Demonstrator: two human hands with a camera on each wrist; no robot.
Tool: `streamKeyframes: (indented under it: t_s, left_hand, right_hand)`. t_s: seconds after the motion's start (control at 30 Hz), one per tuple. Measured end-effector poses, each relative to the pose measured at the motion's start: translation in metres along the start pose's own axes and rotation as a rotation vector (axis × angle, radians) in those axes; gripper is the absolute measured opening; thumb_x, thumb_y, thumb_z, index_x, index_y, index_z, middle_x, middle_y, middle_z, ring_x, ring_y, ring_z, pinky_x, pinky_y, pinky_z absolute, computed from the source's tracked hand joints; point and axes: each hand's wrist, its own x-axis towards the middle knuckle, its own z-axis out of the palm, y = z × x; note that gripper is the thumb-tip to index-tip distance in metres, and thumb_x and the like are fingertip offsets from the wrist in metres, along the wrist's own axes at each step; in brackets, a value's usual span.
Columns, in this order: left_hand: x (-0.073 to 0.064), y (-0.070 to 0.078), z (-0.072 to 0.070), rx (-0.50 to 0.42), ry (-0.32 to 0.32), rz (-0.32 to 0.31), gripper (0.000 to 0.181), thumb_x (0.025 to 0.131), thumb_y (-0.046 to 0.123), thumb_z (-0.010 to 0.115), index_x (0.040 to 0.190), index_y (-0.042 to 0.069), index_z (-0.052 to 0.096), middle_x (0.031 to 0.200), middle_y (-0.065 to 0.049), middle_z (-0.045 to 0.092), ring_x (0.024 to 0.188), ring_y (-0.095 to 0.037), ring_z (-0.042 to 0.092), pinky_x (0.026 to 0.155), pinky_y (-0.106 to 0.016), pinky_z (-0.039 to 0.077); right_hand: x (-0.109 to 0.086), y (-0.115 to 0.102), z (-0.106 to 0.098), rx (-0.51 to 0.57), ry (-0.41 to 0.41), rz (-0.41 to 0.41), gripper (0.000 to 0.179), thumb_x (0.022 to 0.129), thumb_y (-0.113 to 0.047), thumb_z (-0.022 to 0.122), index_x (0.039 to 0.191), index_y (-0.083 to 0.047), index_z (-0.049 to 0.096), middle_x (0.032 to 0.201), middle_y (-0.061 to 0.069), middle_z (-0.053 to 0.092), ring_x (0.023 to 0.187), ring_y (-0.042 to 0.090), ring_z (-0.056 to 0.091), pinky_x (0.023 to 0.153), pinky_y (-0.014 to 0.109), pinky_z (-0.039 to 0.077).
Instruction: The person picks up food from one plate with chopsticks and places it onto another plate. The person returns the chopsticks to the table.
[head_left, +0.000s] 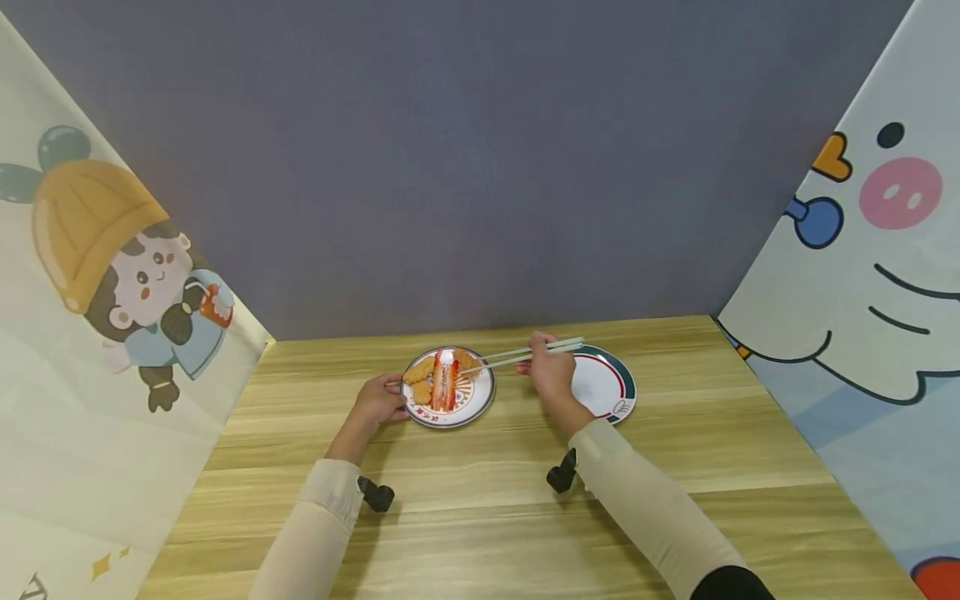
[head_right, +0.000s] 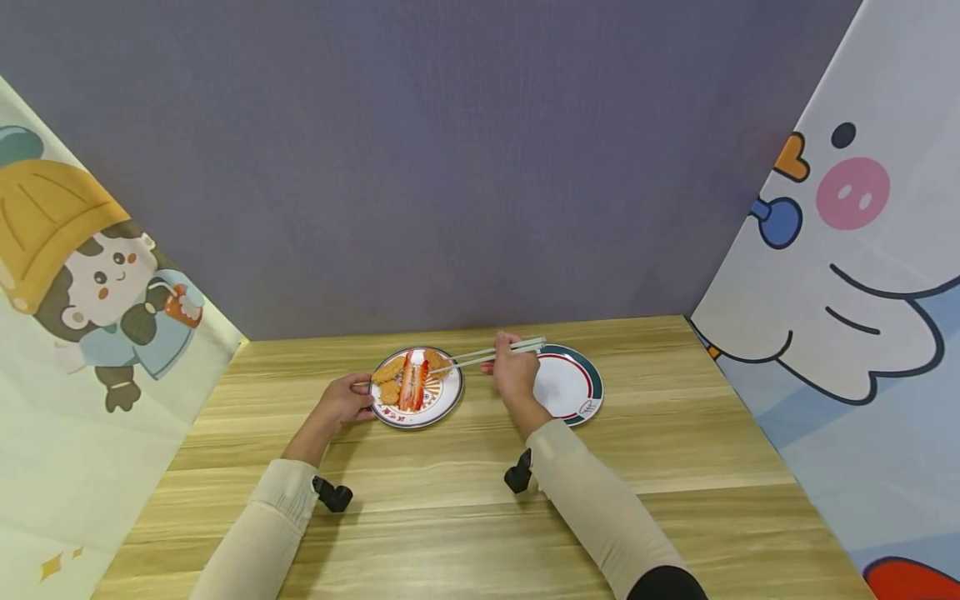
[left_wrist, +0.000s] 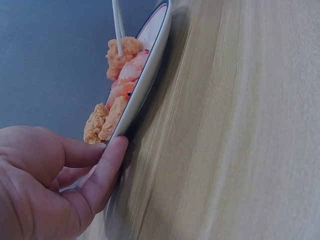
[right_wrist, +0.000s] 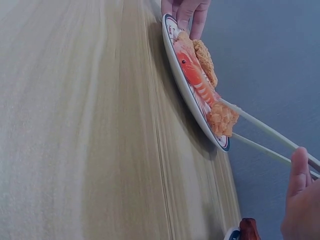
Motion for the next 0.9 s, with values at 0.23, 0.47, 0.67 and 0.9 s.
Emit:
streamKeyframes:
  t_s: [0.23,0.47,0.67,0.9]
  left_hand:
    - [-0.001,0.0,0.0,0.013,0.001,0.0,0.058,0.094,-0.011,0.057,0.15,0.001,0.046,0.123,-0.021,0.052,0.078,-0.017,0.063,0.072,-0.029,0.069]
    - [-0.002,0.003,-0.001,0.013,-0.006,-0.009,0.058,0.095,-0.01,0.057,0.15,0.002,0.045,0.126,-0.022,0.051,0.079,-0.017,0.063,0.073,-0.03,0.069]
    - [-0.002,0.003,0.0,0.011,-0.015,-0.009,0.058,0.095,-0.01,0.057,0.15,0.002,0.045,0.124,-0.021,0.052,0.077,-0.017,0.063,0.074,-0.031,0.069]
    - [0.0,0.001,0.0,0.018,-0.014,0.0,0.057,0.096,-0.009,0.056,0.151,0.002,0.044,0.124,-0.021,0.051,0.079,-0.017,0.063,0.074,-0.03,0.069]
  right_hand:
    - [-0.001,-0.001,-0.003,0.007,0.009,0.013,0.028,0.101,-0.021,0.059,0.11,0.004,0.068,0.094,0.035,0.068,0.047,0.011,0.067,0.05,0.028,0.065]
    - [-0.002,0.0,-0.005,0.021,0.01,0.018,0.03,0.102,-0.021,0.055,0.115,0.004,0.066,0.1,0.038,0.066,0.048,0.011,0.067,0.052,0.026,0.065]
    - [-0.001,0.0,-0.008,0.031,0.028,0.015,0.028,0.102,-0.021,0.057,0.112,0.004,0.065,0.071,0.007,0.068,0.047,0.011,0.068,0.051,0.027,0.065]
    - [0.0,-0.001,-0.015,0.063,0.019,0.006,0.025,0.102,-0.021,0.057,0.101,0.002,0.064,0.066,0.01,0.068,0.047,0.012,0.067,0.049,0.027,0.064]
